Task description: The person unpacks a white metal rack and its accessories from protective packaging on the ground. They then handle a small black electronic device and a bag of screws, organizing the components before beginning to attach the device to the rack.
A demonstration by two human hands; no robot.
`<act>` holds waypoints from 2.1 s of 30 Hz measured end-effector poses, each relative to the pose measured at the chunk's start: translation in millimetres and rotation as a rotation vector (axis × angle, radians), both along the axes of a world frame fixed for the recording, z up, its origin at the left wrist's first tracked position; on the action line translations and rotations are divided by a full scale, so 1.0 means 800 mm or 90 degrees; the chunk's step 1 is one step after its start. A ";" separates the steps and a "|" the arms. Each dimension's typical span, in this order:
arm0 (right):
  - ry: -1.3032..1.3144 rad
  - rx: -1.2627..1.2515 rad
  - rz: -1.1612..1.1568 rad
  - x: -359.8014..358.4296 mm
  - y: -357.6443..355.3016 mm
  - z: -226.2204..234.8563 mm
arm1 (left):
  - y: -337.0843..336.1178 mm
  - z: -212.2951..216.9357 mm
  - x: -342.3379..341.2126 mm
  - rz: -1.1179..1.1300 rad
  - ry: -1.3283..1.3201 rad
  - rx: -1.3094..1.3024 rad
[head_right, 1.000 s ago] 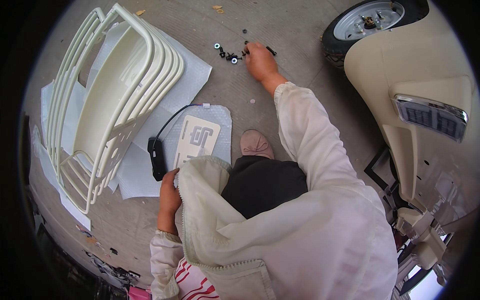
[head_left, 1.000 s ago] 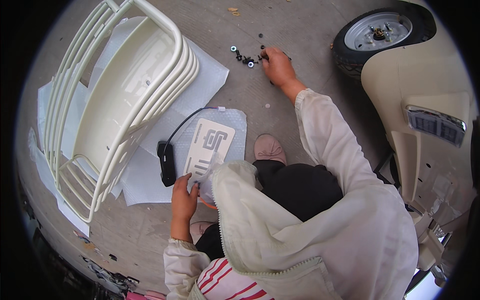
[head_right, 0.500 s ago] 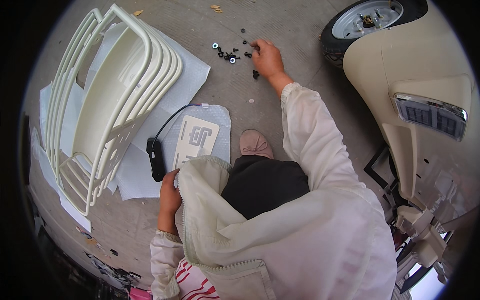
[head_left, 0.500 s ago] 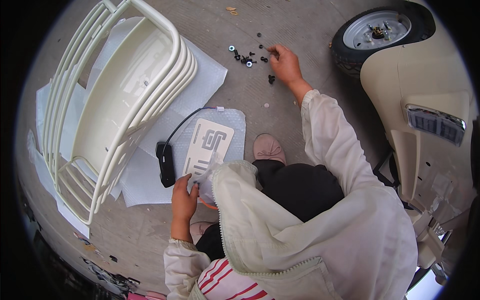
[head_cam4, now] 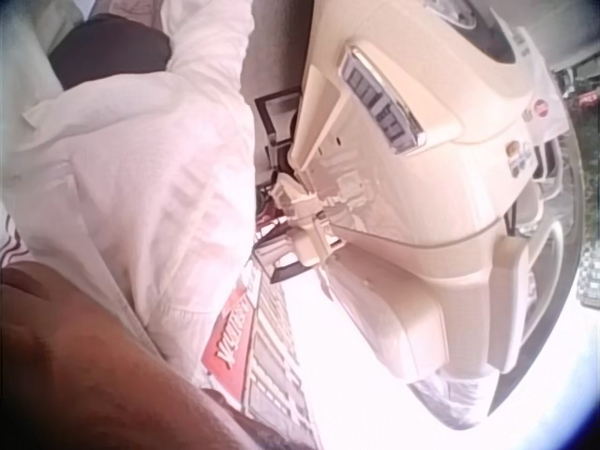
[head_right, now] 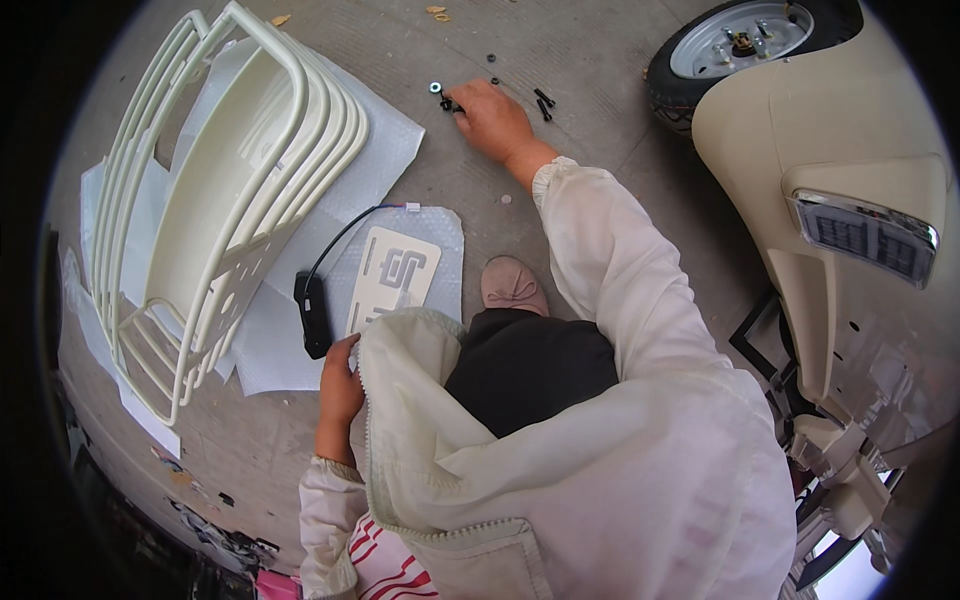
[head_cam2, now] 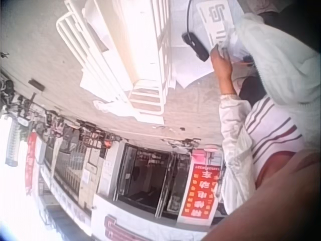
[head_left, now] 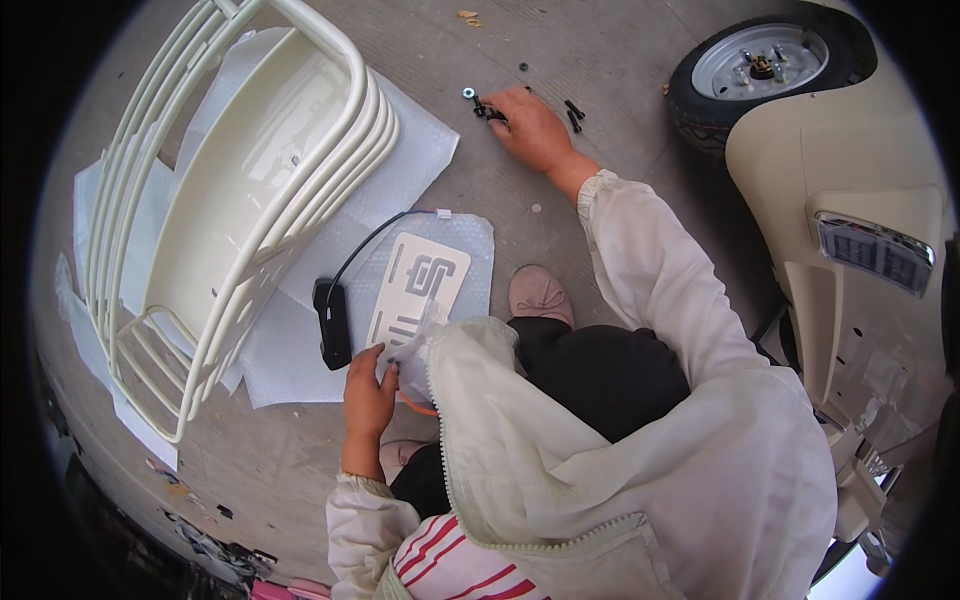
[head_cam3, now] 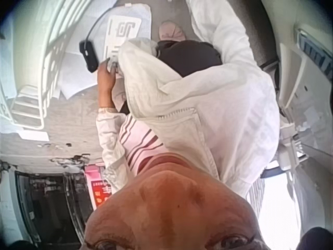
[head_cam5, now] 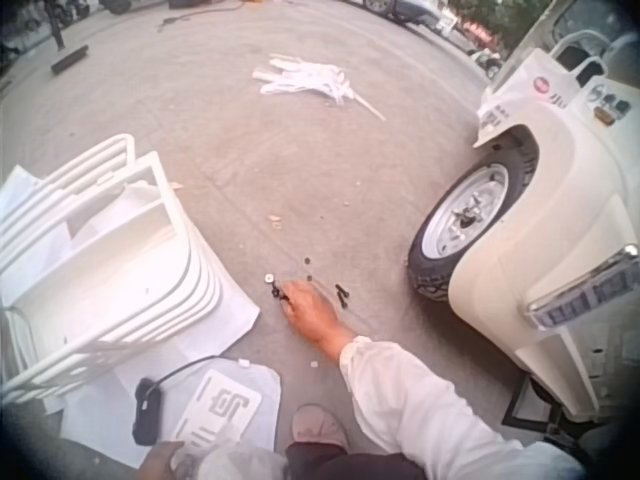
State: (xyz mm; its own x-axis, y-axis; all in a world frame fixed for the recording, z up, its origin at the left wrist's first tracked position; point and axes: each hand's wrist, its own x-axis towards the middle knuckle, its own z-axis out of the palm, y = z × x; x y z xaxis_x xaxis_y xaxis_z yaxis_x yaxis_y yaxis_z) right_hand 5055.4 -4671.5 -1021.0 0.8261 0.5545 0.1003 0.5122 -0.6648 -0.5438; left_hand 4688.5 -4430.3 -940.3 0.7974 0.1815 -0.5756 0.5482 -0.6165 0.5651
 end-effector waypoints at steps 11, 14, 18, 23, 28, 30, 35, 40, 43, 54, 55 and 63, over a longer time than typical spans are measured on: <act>0.027 -0.066 0.027 0.018 0.015 -0.022 | 0.000 0.001 -0.003 -0.001 -0.006 -0.004; 0.092 0.035 -0.029 0.023 0.007 -0.012 | 0.000 0.000 -0.003 -0.004 0.001 -0.004; 0.418 0.301 -0.241 0.026 -0.006 0.009 | 0.000 -0.002 -0.003 0.002 -0.002 -0.005; 0.697 0.683 -0.393 0.026 -0.045 0.017 | -0.001 -0.003 -0.004 0.007 0.011 0.001; 0.308 0.091 -0.223 0.012 -0.041 0.005 | -0.001 -0.004 -0.001 -0.003 0.009 -0.001; 0.163 -0.072 -0.144 -0.001 -0.030 0.000 | -0.002 -0.004 0.000 -0.003 0.011 -0.004; 0.130 -0.153 -0.146 -0.017 -0.015 -0.002 | 0.001 -0.009 -0.004 0.010 0.023 -0.033; 0.504 0.324 -0.289 -0.018 -0.061 0.007 | 0.002 -0.010 -0.010 0.002 0.018 -0.031; 0.757 0.613 -0.337 -0.029 -0.119 0.038 | 0.003 -0.010 -0.009 -0.001 0.017 -0.012; 0.140 -0.037 -0.247 -0.066 -0.128 -0.006 | 0.004 -0.012 -0.001 -0.003 0.031 -0.030; 0.131 -0.048 -0.256 -0.070 -0.122 -0.002 | 0.005 -0.009 0.000 -0.002 0.033 -0.025; 0.139 -0.089 -0.303 -0.064 -0.120 0.013 | 0.004 -0.013 -0.013 -0.004 0.023 -0.029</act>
